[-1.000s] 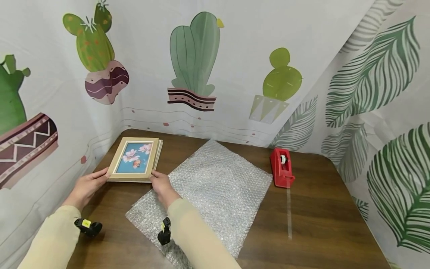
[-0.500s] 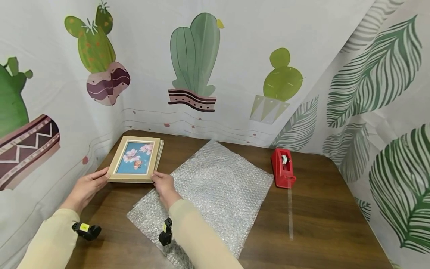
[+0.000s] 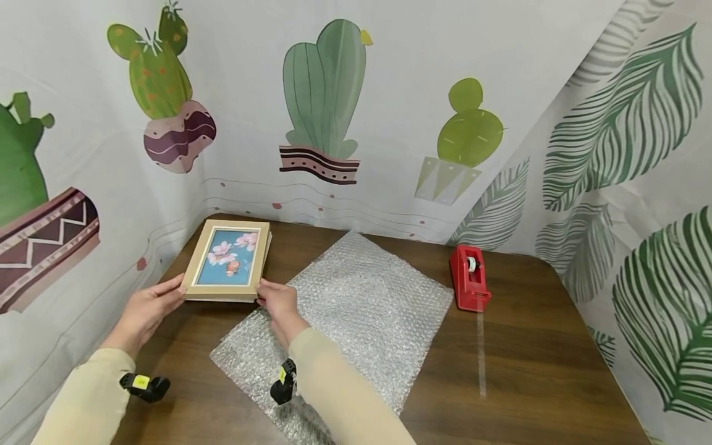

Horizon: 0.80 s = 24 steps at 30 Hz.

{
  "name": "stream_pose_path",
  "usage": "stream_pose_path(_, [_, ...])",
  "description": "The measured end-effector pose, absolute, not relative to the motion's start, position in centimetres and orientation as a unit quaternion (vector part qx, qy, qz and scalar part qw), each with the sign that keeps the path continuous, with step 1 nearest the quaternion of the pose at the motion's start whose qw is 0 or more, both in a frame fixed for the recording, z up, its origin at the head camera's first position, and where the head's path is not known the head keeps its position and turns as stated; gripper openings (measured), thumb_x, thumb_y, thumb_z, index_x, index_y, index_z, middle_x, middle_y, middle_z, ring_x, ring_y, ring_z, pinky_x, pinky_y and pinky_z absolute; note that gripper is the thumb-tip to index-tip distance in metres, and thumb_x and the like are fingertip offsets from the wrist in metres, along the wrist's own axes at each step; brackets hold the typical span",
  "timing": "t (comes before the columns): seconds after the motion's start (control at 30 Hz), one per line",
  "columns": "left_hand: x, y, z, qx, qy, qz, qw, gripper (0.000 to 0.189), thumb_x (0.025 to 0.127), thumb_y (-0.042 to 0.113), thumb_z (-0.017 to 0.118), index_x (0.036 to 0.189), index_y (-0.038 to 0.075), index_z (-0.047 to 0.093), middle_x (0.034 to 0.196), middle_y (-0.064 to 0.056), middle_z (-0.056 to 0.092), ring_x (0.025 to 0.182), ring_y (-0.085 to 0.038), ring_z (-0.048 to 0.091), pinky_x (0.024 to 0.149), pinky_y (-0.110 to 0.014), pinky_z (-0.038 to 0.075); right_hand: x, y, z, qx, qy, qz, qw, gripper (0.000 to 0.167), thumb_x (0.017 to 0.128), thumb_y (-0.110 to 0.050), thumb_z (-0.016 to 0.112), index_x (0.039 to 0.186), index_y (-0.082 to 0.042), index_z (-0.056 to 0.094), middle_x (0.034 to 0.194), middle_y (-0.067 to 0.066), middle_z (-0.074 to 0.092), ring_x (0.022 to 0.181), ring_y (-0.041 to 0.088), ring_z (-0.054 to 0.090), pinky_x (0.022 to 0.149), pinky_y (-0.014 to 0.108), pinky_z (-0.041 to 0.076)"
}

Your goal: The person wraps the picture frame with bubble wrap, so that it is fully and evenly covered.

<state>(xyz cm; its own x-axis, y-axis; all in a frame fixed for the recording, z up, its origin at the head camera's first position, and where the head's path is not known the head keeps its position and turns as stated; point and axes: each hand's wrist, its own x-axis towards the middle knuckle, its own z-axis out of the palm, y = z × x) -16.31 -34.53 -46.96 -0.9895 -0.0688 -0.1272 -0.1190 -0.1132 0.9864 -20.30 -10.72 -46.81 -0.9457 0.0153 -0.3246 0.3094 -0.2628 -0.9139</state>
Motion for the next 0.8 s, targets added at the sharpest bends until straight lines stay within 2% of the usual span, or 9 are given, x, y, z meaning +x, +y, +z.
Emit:
stream_pose_path(0.07, [-16.1, -34.0, -46.7, -0.066, 0.661, 0.747, 0.012, 0.035, 0.099, 0.006, 0.065, 0.101, 0.040, 0.072, 0.100, 0.035, 0.068, 0.091, 0.016, 0.065, 0.077, -0.005, 0.055, -20.3, -10.2, -46.9, 0.128, 0.597, -0.786, 0.098, 0.025, 0.088, 0.004, 0.070, 0.111, 0.013, 0.073, 0.122, 0.022, 0.074, 0.082, 0.009, 0.070, 0.079, 0.026, 0.063])
stream_pose_path(0.27, [-15.3, -32.3, -45.8, -0.085, 0.689, 0.719, 0.014, 0.033, 0.098, 0.011, 0.068, 0.107, 0.043, 0.069, 0.096, 0.036, 0.065, 0.090, 0.017, 0.064, 0.078, -0.005, 0.055, -19.7, -8.1, -46.6, 0.111, 0.600, -0.784, 0.112, 0.027, 0.088, 0.006, 0.069, 0.114, 0.014, 0.071, 0.122, 0.024, 0.072, 0.089, 0.015, 0.075, 0.080, 0.028, 0.064])
stream_pose_path(0.43, [-15.1, -30.7, -45.6, -0.094, 0.696, 0.712, 0.023, 0.032, 0.099, 0.013, 0.068, 0.103, 0.045, 0.067, 0.095, 0.035, 0.063, 0.090, 0.017, 0.063, 0.080, -0.006, 0.055, -19.3, -6.0, -46.1, 0.099, 0.617, -0.773, 0.110, 0.027, 0.089, 0.007, 0.069, 0.114, 0.015, 0.070, 0.121, 0.026, 0.072, 0.092, 0.020, 0.077, 0.081, 0.031, 0.065])
stream_pose_path(0.5, [-15.0, -30.0, -45.7, -0.096, 0.694, 0.713, 0.026, 0.033, 0.099, 0.013, 0.068, 0.113, 0.043, 0.065, 0.096, 0.034, 0.063, 0.091, 0.017, 0.063, 0.081, -0.006, 0.055, -19.1, -5.2, -45.9, 0.092, 0.627, -0.766, 0.108, 0.027, 0.089, 0.006, 0.068, 0.114, 0.016, 0.070, 0.120, 0.027, 0.072, 0.093, 0.022, 0.077, 0.082, 0.032, 0.065])
stream_pose_path(0.6, [-14.7, -28.9, -45.9, -0.096, 0.698, 0.709, 0.028, 0.039, 0.099, 0.014, 0.067, 0.131, 0.033, 0.057, 0.095, 0.033, 0.064, 0.092, 0.016, 0.063, 0.082, -0.006, 0.055, -18.7, -3.9, -45.8, 0.087, 0.644, -0.752, 0.110, 0.027, 0.091, 0.004, 0.068, 0.116, 0.013, 0.070, 0.120, 0.028, 0.072, 0.097, 0.028, 0.078, 0.084, 0.032, 0.065])
stream_pose_path(0.67, [-14.5, -28.2, -45.8, -0.093, 0.694, 0.714, 0.027, 0.038, 0.100, 0.013, 0.067, 0.130, 0.035, 0.059, 0.095, 0.033, 0.065, 0.092, 0.015, 0.064, 0.082, -0.006, 0.055, -18.4, -3.2, -45.7, 0.084, 0.653, -0.745, 0.108, 0.026, 0.093, 0.002, 0.067, 0.117, 0.013, 0.070, 0.122, 0.028, 0.072, 0.100, 0.032, 0.077, 0.085, 0.032, 0.065])
stream_pose_path(0.8, [-14.4, -26.6, -45.3, -0.087, 0.691, 0.717, 0.031, 0.043, 0.100, 0.013, 0.066, 0.139, 0.024, 0.052, 0.097, 0.034, 0.065, 0.093, 0.015, 0.064, 0.083, -0.006, 0.055, -17.8, -1.4, -45.5, 0.078, 0.663, -0.738, 0.100, 0.027, 0.094, 0.000, 0.067, 0.118, 0.012, 0.069, 0.124, 0.029, 0.070, 0.103, 0.033, 0.077, 0.085, 0.032, 0.064])
